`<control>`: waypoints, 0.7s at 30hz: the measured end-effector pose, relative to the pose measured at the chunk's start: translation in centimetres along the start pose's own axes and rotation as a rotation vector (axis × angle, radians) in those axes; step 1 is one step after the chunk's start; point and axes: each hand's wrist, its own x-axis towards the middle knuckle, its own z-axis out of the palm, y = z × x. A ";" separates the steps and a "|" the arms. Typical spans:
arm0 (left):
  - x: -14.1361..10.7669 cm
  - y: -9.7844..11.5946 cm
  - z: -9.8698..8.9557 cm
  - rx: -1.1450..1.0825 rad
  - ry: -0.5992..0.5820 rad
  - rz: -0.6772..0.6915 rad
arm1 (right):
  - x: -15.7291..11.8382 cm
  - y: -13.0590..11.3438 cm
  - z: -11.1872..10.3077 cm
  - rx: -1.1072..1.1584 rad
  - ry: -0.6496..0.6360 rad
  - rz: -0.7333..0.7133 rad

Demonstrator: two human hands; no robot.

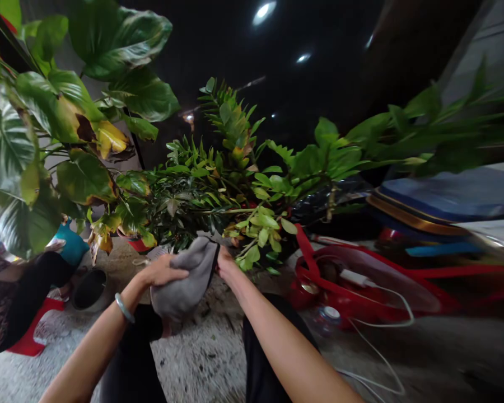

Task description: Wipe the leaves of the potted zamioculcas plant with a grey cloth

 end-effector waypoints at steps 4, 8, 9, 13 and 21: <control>-2.5 0.9 -1.5 -0.071 -0.054 -0.005 | -0.1 -0.2 -0.2 -0.008 -0.035 0.000; -1.6 3.6 -5.8 -0.417 0.476 0.085 | -0.5 -0.7 0.0 -0.073 -0.072 0.072; -1.1 3.7 -6.2 -0.476 0.568 0.097 | -0.7 -0.8 0.1 -0.080 -0.073 0.086; -0.7 0.2 -3.8 -0.498 0.529 -0.055 | -0.9 -0.9 0.3 -0.076 -0.065 0.106; -5.5 -1.6 -2.6 -0.371 0.120 -0.120 | -1.1 -1.1 -0.1 -0.084 -0.075 0.085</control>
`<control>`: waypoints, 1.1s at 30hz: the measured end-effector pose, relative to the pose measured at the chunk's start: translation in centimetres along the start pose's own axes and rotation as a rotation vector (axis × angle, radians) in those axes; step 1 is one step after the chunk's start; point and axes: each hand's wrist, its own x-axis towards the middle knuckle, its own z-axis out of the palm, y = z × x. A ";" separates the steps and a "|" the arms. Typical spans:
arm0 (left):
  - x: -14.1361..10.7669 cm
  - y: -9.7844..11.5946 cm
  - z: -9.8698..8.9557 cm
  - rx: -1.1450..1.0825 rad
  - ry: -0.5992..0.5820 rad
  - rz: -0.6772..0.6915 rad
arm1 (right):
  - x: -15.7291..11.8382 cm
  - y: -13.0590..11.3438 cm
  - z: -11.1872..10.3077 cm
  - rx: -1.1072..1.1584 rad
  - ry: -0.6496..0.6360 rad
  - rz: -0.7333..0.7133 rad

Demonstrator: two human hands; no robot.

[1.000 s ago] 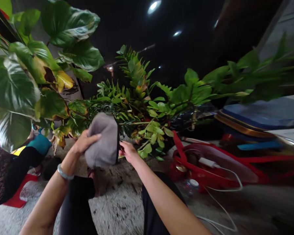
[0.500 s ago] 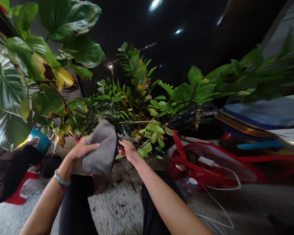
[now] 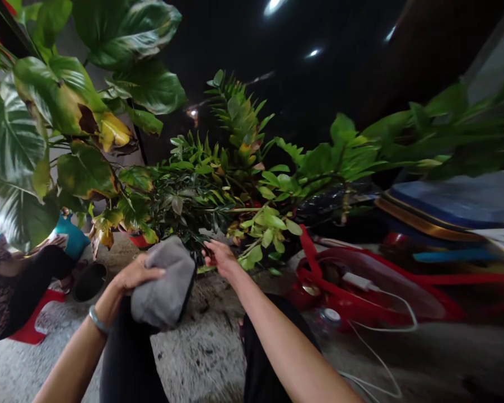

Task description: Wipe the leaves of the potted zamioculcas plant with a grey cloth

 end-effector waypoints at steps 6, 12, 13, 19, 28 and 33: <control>3.7 3.2 -2.0 -0.333 0.569 0.242 | 0.0 0.1 0.4 0.020 0.009 0.004; 1.3 -2.3 0.8 -0.021 0.090 -0.040 | 0.3 0.3 -0.4 -0.020 -0.052 -0.096; 0.6 -2.1 0.9 -0.006 0.030 -0.048 | 0.3 0.4 -0.5 -0.021 -0.081 -0.132; 3.3 5.5 -0.6 -0.232 0.332 0.275 | 0.6 0.6 -0.2 0.035 -0.178 -0.202; 5.3 3.2 2.2 0.132 -0.045 0.043 | 0.0 -0.1 -0.4 0.130 -0.148 -0.234; 3.9 7.4 1.7 0.047 -0.022 0.192 | -0.1 -0.2 -0.3 0.114 -0.160 -0.252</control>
